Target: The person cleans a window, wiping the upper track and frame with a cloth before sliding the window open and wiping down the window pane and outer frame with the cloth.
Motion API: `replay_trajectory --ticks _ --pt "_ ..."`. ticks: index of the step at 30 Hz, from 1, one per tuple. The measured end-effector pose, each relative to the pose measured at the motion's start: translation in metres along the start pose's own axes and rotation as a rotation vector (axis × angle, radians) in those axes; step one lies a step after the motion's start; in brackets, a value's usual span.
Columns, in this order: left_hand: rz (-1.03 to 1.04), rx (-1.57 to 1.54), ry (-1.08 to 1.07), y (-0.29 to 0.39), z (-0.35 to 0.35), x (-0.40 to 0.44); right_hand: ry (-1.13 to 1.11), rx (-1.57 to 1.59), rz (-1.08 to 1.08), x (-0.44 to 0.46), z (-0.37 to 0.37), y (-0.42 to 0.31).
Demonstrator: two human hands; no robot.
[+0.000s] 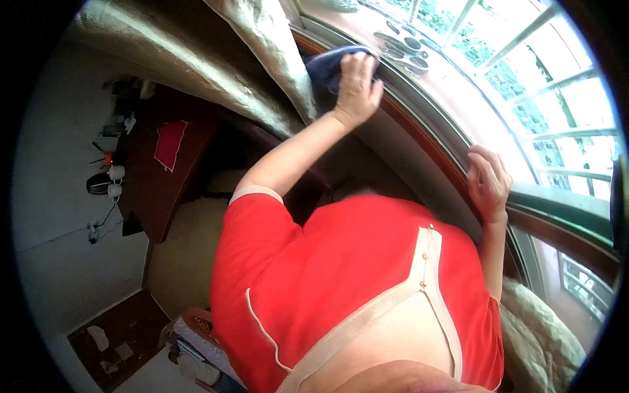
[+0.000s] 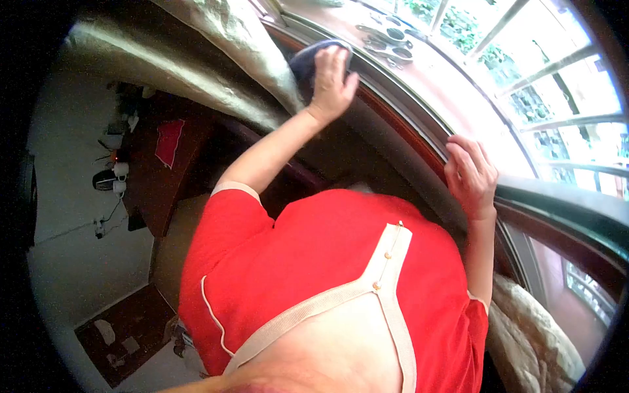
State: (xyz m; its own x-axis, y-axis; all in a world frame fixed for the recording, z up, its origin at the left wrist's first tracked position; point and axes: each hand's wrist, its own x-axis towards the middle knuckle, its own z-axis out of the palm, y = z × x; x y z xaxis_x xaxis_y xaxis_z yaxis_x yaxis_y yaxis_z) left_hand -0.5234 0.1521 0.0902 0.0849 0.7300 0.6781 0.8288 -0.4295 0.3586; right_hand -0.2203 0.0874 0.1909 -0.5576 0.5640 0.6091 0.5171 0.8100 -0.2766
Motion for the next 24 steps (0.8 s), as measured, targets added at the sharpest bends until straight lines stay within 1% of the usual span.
replay_trajectory --ticks 2,5,8,10,13,14,17,19,20,23,24 --pt "0.075 -0.082 0.000 0.046 0.008 -0.008 -0.025 0.017 0.020 0.001 -0.004 -0.002" --pt "0.102 -0.218 -0.011 0.104 0.018 -0.016 0.017 0.131 0.012 0.001 -0.015 -0.004" --pt "0.134 -0.226 -0.039 0.143 0.027 -0.022 0.071 0.139 0.047 -0.006 -0.031 -0.010" --pt "0.142 -0.228 -0.048 0.163 0.033 -0.027 0.124 0.163 0.062 -0.020 -0.041 -0.010" --pt "0.242 -0.195 -0.079 0.190 0.041 -0.034 0.121 0.210 0.049 -0.037 -0.053 -0.018" --pt "0.247 -0.208 -0.084 0.196 0.043 -0.036 0.107 0.191 0.021 -0.039 -0.056 -0.022" --pt "0.275 -0.237 -0.092 0.220 0.053 -0.040 0.137 0.170 0.040 -0.059 -0.067 -0.028" --pt "0.358 -0.269 -0.105 0.237 0.061 -0.045 0.179 0.168 0.123 -0.071 -0.074 -0.032" --pt "0.368 -0.276 -0.099 0.243 0.064 -0.047 0.184 0.156 0.122 -0.077 -0.077 -0.033" --pt "0.358 -0.270 -0.087 0.253 0.069 -0.048 0.244 0.167 0.266 -0.092 -0.085 -0.034" --pt "0.364 -0.274 -0.082 0.257 0.070 -0.049 0.247 0.158 0.265 -0.097 -0.085 -0.036"
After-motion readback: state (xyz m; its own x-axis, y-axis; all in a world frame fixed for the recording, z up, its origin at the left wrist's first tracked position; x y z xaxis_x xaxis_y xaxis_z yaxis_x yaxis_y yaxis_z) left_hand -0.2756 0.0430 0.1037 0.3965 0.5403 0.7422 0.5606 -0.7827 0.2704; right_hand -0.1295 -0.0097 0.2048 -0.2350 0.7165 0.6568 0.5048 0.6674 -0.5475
